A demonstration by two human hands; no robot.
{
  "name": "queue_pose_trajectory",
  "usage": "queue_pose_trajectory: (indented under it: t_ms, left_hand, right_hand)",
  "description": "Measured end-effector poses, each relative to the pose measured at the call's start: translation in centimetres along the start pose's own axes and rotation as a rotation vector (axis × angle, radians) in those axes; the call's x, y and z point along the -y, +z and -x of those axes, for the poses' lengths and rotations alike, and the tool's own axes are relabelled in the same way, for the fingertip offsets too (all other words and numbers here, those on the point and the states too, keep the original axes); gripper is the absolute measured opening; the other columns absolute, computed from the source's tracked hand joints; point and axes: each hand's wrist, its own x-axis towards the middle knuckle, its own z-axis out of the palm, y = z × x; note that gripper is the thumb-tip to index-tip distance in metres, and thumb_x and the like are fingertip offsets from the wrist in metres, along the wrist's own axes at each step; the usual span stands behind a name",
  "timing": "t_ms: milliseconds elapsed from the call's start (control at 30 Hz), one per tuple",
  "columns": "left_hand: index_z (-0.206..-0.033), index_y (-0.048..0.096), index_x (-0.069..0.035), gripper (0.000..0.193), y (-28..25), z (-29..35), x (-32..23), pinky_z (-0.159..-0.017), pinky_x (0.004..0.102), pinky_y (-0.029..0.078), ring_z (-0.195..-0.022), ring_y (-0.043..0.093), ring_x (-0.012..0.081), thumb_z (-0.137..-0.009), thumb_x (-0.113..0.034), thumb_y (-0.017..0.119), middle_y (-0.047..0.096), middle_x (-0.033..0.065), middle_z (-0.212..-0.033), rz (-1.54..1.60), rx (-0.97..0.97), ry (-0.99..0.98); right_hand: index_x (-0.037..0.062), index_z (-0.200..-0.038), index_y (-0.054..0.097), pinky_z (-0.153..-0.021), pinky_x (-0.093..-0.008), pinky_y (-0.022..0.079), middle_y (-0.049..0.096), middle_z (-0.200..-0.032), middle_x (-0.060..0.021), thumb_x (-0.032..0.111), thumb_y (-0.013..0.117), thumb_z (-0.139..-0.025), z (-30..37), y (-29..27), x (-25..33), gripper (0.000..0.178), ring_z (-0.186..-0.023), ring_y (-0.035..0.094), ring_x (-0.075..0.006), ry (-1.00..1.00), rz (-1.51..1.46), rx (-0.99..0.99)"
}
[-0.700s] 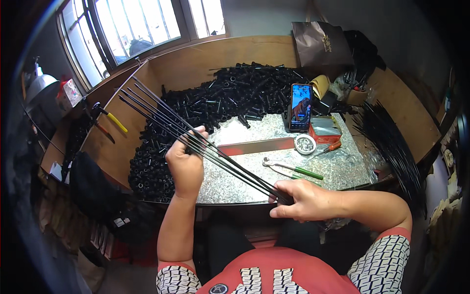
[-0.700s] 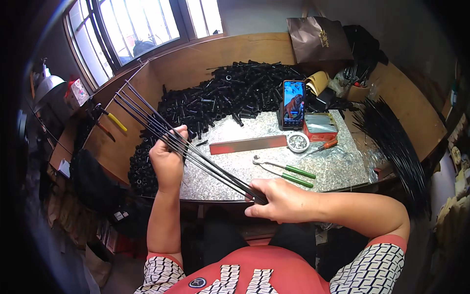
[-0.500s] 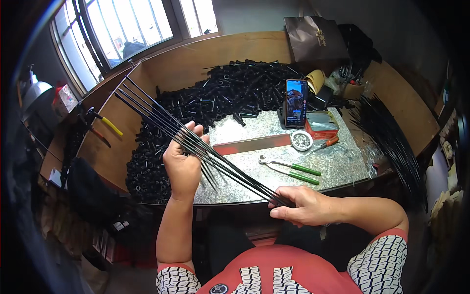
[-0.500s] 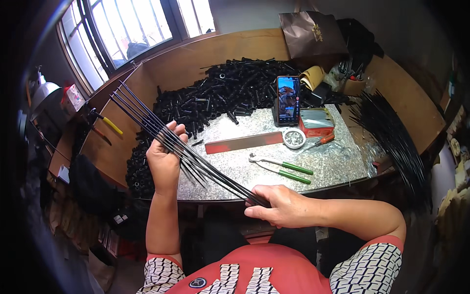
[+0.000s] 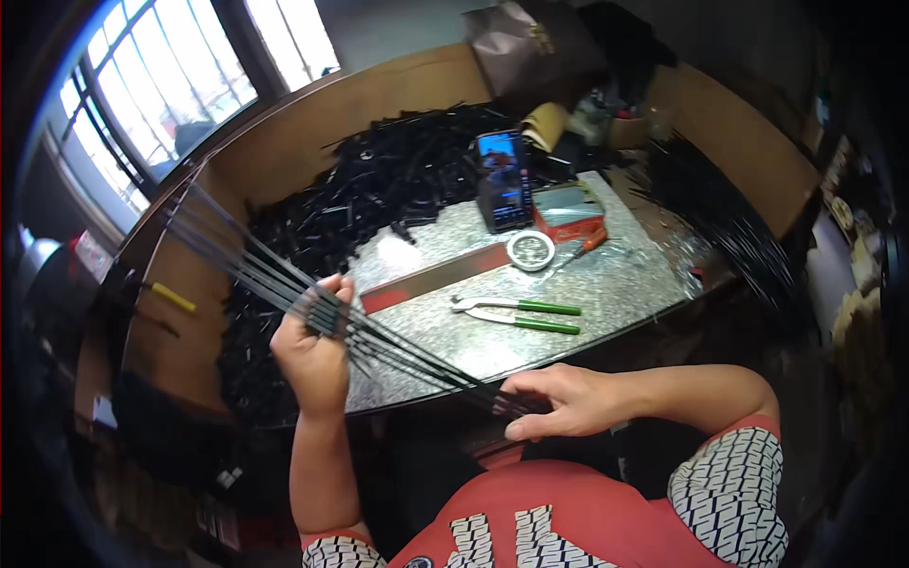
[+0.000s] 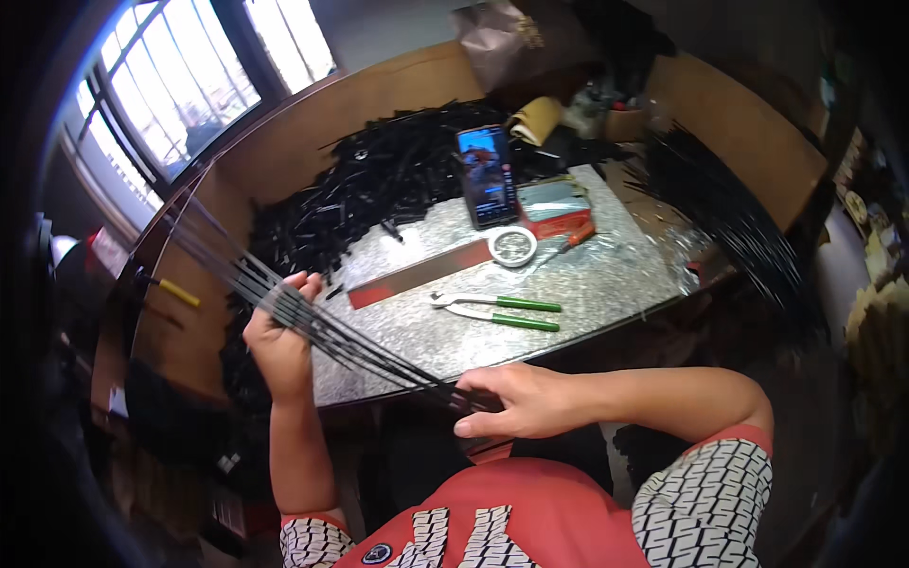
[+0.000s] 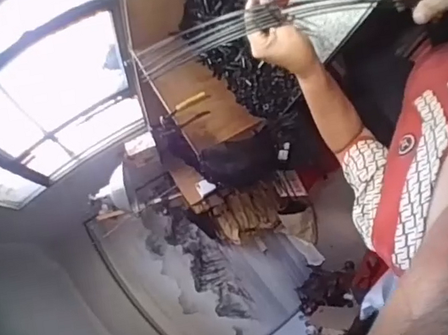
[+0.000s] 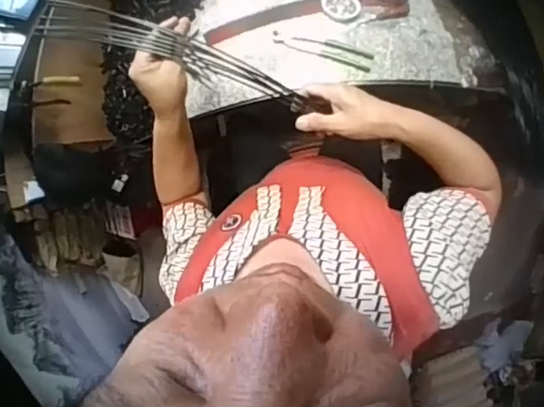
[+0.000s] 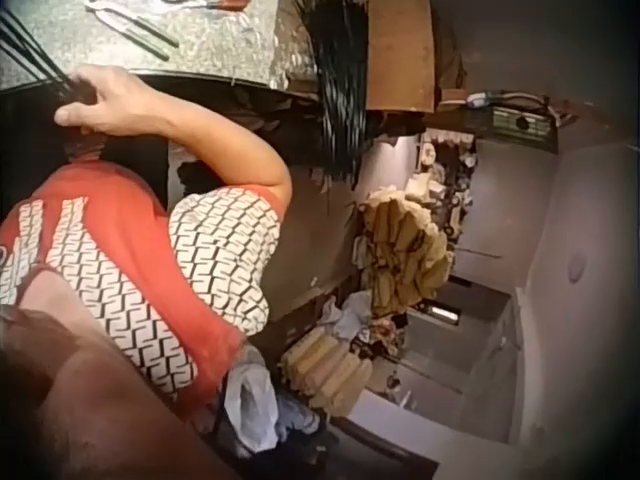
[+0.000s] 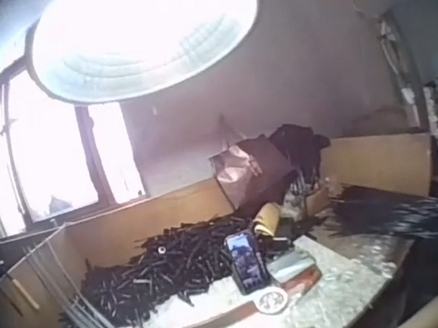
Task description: The recorder is measuring, bundling, and trimming black rods or cables at a manufacturing workstation.
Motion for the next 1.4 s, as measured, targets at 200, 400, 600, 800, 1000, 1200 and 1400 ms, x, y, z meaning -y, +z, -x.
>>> queue_pose_trajectory:
  t_ms: [200, 400, 600, 800, 1000, 1200, 1400]
  left_hand:
    - [-0.099, 0.066, 0.007, 0.016, -2.2, 0.3, -0.4, -0.076, 0.0253, 0.051, -0.079, 0.064, 0.013, -0.086, -0.001, 0.066, 0.068, 0.0089, -0.085, 0.082, -0.004, -0.053]
    - [-0.103, 0.063, 0.008, 0.016, -1.9, 1.8, -0.4, -0.079, 0.028, 0.053, -0.082, 0.066, 0.0163, -0.088, 0.002, 0.061, 0.068, 0.0122, -0.089, 0.135, 0.045, -0.086]
    - [-0.101, 0.064, 0.008, 0.015, -0.9, 2.5, -0.9, -0.081, 0.0296, 0.053, -0.084, 0.066, 0.017, -0.087, 0.005, 0.061, 0.068, 0.0119, -0.09, 0.141, 0.071, -0.07]
    - [-0.101, 0.064, 0.008, 0.016, -0.5, 2.4, -1.3, -0.08, 0.0285, 0.053, -0.083, 0.067, 0.0176, -0.086, 0.005, 0.062, 0.069, 0.0133, -0.089, 0.158, 0.053, -0.084]
    - [-0.101, 0.063, 0.008, 0.015, -0.1, 2.5, -2.0, -0.08, 0.0291, 0.053, -0.084, 0.067, 0.0191, -0.086, 0.006, 0.061, 0.069, 0.0141, -0.09, 0.14, 0.079, -0.044]
    - [-0.1, 0.064, 0.008, 0.015, 0.0, 2.6, -2.3, -0.08, 0.0306, 0.053, -0.083, 0.068, 0.0198, -0.086, 0.006, 0.063, 0.07, 0.0146, -0.09, 0.162, 0.099, -0.014]
    - [-0.101, 0.064, 0.008, 0.016, -1.1, 3.2, -2.7, -0.081, 0.0303, 0.053, -0.084, 0.067, 0.0197, -0.085, 0.008, 0.063, 0.069, 0.0135, -0.09, 0.155, 0.077, 0.021]
  right_hand:
    - [0.0008, -0.115, 0.057, -0.08, -0.0299, 0.049, 0.065, -0.095, -0.0084, 0.031, 0.065, -0.089, 0.4, -1.2, -3.0, 0.04, -0.088, 0.062, -0.017, -0.039, -0.056, -0.11]
    - [0.0009, -0.092, 0.066, -0.066, -0.0304, 0.048, 0.065, -0.079, -0.0088, 0.022, 0.063, -0.087, 5.0, -10.6, -15.3, 0.022, -0.071, 0.06, -0.0139, 0.171, 0.247, -1.004]
    - [0.0004, -0.085, 0.064, -0.075, -0.0438, 0.051, 0.062, -0.09, -0.0169, 0.013, 0.06, -0.081, 15.9, -19.8, -24.9, 0.014, -0.087, 0.061, -0.0343, 0.752, 1.031, -1.36]
    - [0.0006, -0.084, 0.063, -0.075, -0.0439, 0.052, 0.062, -0.091, -0.0155, 0.012, 0.063, -0.078, 19.0, -22.1, -29.5, 0.013, -0.09, 0.061, -0.0335, 0.969, 1.339, -1.257]
    - [0.0011, -0.083, 0.062, -0.073, -0.0434, 0.052, 0.062, -0.088, -0.0173, 0.01, 0.069, -0.074, 17.8, -21.3, -25.5, 0.014, -0.088, 0.062, -0.0336, 0.849, 1.236, -1.26]
    - [0.0021, -0.082, 0.063, -0.07, -0.041, 0.053, 0.063, -0.088, -0.0162, 0.005, 0.06, -0.077, 18.0, -20.2, -17.3, 0.007, -0.083, 0.064, -0.0317, 0.957, 1.428, -1.192]
    - [0.0032, -0.081, 0.061, -0.068, -0.0402, 0.051, 0.061, -0.086, -0.0134, 0.002, 0.056, -0.077, 16.3, -18.9, -7.0, 0.006, -0.083, 0.062, -0.0302, 0.874, 1.7, -1.161]
